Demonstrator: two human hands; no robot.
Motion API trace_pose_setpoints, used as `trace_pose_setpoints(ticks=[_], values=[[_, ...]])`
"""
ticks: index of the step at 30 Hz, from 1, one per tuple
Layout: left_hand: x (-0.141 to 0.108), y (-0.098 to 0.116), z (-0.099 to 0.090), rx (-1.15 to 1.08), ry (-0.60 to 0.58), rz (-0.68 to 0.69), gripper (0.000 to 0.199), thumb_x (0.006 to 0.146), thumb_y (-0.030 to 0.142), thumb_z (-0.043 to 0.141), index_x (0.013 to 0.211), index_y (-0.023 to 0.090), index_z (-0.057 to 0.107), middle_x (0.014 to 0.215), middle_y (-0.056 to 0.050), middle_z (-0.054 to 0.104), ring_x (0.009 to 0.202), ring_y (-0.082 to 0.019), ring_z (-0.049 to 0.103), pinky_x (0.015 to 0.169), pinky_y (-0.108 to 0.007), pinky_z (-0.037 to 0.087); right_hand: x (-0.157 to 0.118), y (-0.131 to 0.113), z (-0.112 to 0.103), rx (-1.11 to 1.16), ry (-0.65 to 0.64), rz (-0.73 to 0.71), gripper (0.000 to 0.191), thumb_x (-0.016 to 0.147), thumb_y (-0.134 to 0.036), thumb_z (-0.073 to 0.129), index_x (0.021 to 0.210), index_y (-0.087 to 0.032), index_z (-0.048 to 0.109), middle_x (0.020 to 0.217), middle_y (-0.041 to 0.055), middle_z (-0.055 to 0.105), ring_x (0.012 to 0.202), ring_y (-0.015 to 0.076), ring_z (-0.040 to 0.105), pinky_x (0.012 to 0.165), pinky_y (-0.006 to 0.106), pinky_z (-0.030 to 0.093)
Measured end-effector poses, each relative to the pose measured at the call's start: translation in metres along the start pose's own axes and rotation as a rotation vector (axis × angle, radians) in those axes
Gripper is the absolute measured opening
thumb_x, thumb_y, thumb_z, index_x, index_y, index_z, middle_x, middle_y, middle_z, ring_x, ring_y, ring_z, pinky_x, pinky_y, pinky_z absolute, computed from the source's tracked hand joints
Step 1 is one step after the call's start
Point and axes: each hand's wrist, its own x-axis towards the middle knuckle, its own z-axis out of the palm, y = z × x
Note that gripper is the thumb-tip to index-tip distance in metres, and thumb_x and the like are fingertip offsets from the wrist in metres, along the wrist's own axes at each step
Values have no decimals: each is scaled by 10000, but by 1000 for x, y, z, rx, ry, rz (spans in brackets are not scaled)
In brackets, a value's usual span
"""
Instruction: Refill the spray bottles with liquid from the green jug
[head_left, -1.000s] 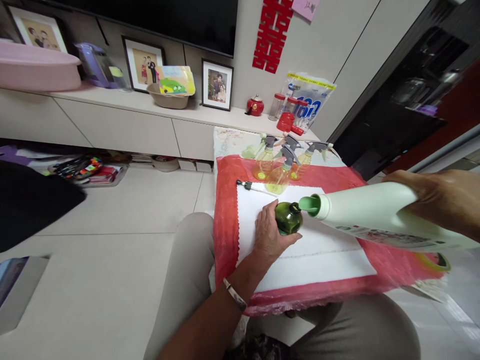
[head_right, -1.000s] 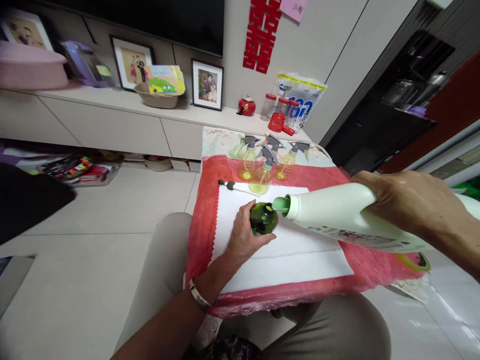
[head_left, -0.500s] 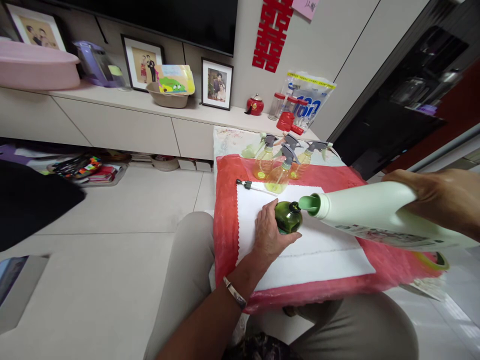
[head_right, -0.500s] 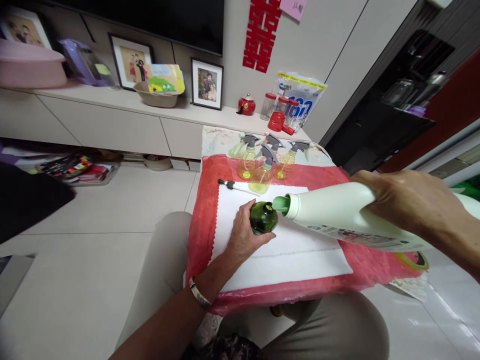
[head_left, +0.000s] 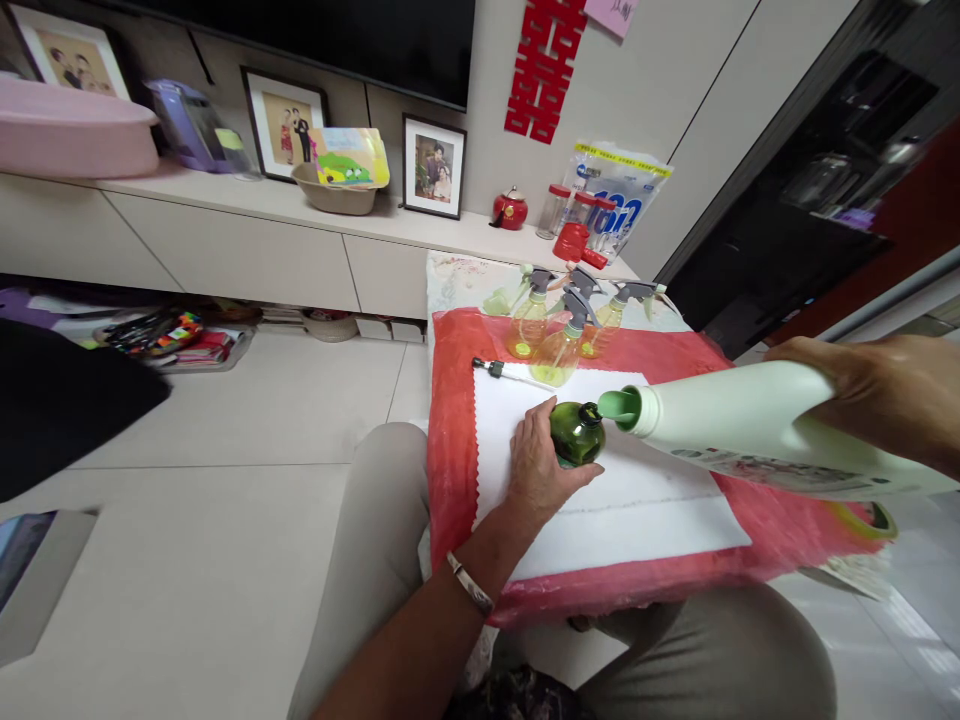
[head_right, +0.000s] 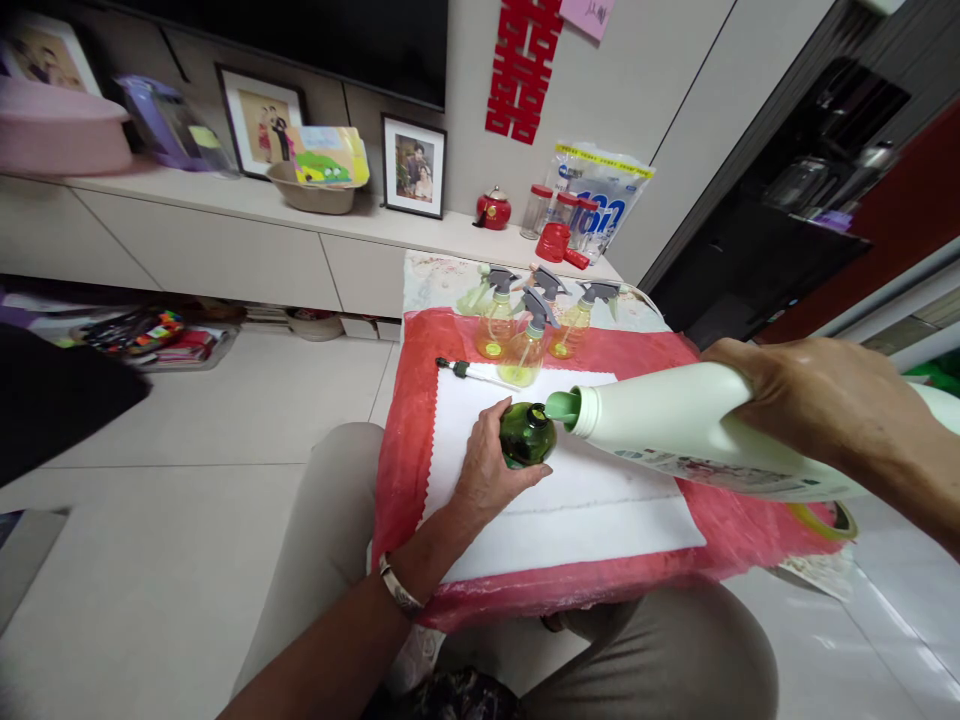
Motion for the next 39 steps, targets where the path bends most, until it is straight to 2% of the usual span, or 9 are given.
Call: trace_pose_setpoints(ticks=[7, 15, 21, 29, 39], values=[[0, 0, 1, -12, 9, 4, 1034, 509, 289, 934, 1381, 221, 382, 1297, -122, 542, 1244, -355, 523, 1082, -546, 402, 1, 4, 2, 32, 57, -48, 466, 610, -419, 510, 1044, -358, 668, 794, 11, 664, 633, 205, 579, 536, 256, 324], [-1, 0, 0, -2, 5, 2, 1036, 510, 287, 934, 1380, 199, 379, 1300, -136, 544, 1243, -354, 522, 1086, -543, 400, 0, 1, 1, 10, 19, 2, 495, 631, -412, 533, 1107, -404, 664, 803, 9, 662, 644, 204, 587, 551, 264, 361], [-1, 0, 0, -10, 11, 6, 1025, 510, 286, 933, 1374, 206, 389, 1294, -129, 547, 1234, -349, 531, 1082, -539, 406, 2, 0, 1, 4, -7, 11, 471, 658, -400, 540, 1114, -380, 658, 812, 10, 663, 667, 210, 595, 550, 267, 365], [0, 0, 0, -4, 0, 1, 1044, 507, 287, 937, 1381, 166, 380, 1301, -150, 547, 1238, -352, 518, 1088, -533, 398, 0, 0, -1, -7, -33, 39, 511, 661, -415, 533, 1161, -449, 632, 847, -9, 668, 710, 211, 600, 584, 270, 380], [0, 0, 1, -4, 1, 2, 1043, 506, 278, 935, 1377, 184, 369, 1307, -139, 541, 1241, -352, 517, 1090, -534, 393, 0, -5, -5, -8, -54, 65, 507, 673, -381, 545, 1165, -472, 629, 856, -25, 671, 746, 214, 612, 608, 277, 391]])
